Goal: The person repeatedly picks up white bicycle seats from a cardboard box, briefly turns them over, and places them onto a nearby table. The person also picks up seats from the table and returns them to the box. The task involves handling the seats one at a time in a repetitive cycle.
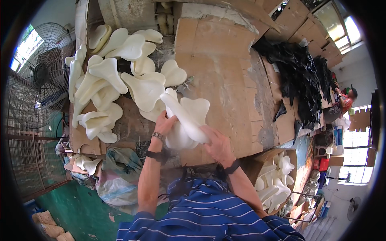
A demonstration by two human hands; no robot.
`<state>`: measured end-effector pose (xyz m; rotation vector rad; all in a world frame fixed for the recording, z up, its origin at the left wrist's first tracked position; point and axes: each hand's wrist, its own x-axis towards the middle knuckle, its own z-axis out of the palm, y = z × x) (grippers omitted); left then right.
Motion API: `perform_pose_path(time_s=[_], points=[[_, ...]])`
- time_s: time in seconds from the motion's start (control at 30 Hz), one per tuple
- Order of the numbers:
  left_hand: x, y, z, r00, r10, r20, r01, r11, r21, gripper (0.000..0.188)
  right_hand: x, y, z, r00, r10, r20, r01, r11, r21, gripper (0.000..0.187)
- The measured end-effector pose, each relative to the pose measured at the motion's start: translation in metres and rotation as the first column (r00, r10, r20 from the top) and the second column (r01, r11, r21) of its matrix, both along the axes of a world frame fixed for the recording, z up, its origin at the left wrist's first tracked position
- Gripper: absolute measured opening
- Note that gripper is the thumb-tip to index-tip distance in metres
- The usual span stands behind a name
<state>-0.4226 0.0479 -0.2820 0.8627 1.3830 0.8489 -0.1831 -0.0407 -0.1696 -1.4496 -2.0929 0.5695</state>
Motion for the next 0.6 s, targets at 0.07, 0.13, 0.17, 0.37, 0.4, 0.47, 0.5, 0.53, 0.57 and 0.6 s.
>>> perform_pose_path(time_s=[0.07, 0.13, 0.17, 0.37, 0.4, 0.47, 0.5, 0.53, 0.57, 0.6], points=[[-0.003, 0.000, -0.004, 1.000, 0.014, 0.015, -0.014, 1.000, 0.011, 0.072, 0.000, 0.001, 0.002, 0.999, -0.007, 0.035, 0.006, 1.000, 0.025, 0.060], [-0.004, -0.001, -0.002, 1.000, 0.022, 0.012, -0.022, 1.000, 0.020, 0.070, -0.002, 0.001, 0.004, 0.998, -0.033, 0.058, 0.029, 0.997, 0.067, 0.061], [-0.004, -0.002, 0.001, 1.000, 0.025, 0.010, -0.025, 0.999, 0.025, 0.069, -0.003, 0.000, 0.005, 0.997, -0.034, 0.063, 0.029, 0.996, 0.086, 0.061], [-0.014, -0.005, 0.018, 1.000, -0.010, 0.025, 0.010, 1.000, 0.002, 0.061, 0.001, 0.003, 0.006, 0.993, -0.108, -0.042, 0.108, 0.994, -0.007, 0.058], [-0.014, -0.006, 0.023, 0.998, -0.009, 0.058, 0.010, 1.000, -0.013, 0.059, 0.006, 0.006, 0.002, 0.986, -0.137, -0.093, 0.135, 0.991, -0.022, 0.057], [-0.014, -0.011, 0.037, 0.993, -0.003, 0.121, 0.008, 0.999, -0.044, 0.056, 0.016, 0.011, 0.000, 0.968, -0.199, -0.155, 0.191, 0.979, -0.068, 0.053], [-0.016, -0.012, 0.042, 0.984, -0.008, 0.179, 0.019, 0.998, -0.058, 0.055, 0.021, 0.013, 0.000, 0.958, -0.233, -0.165, 0.219, 0.971, -0.098, 0.050], [-0.019, -0.014, 0.046, 0.971, -0.014, 0.237, 0.031, 0.997, -0.071, 0.054, 0.026, 0.014, 0.001, 0.948, -0.267, -0.174, 0.247, 0.960, -0.128, 0.048], [-0.023, -0.015, 0.047, 0.956, -0.016, 0.292, 0.042, 0.996, -0.083, 0.053, 0.028, 0.016, 0.003, 0.928, -0.311, -0.203, 0.274, 0.943, -0.191, 0.046], [-0.026, -0.016, 0.042, 0.948, -0.032, 0.315, 0.053, 0.997, -0.058, 0.054, 0.029, 0.018, 0.007, 0.906, -0.356, -0.230, 0.297, 0.920, -0.255, 0.044]])
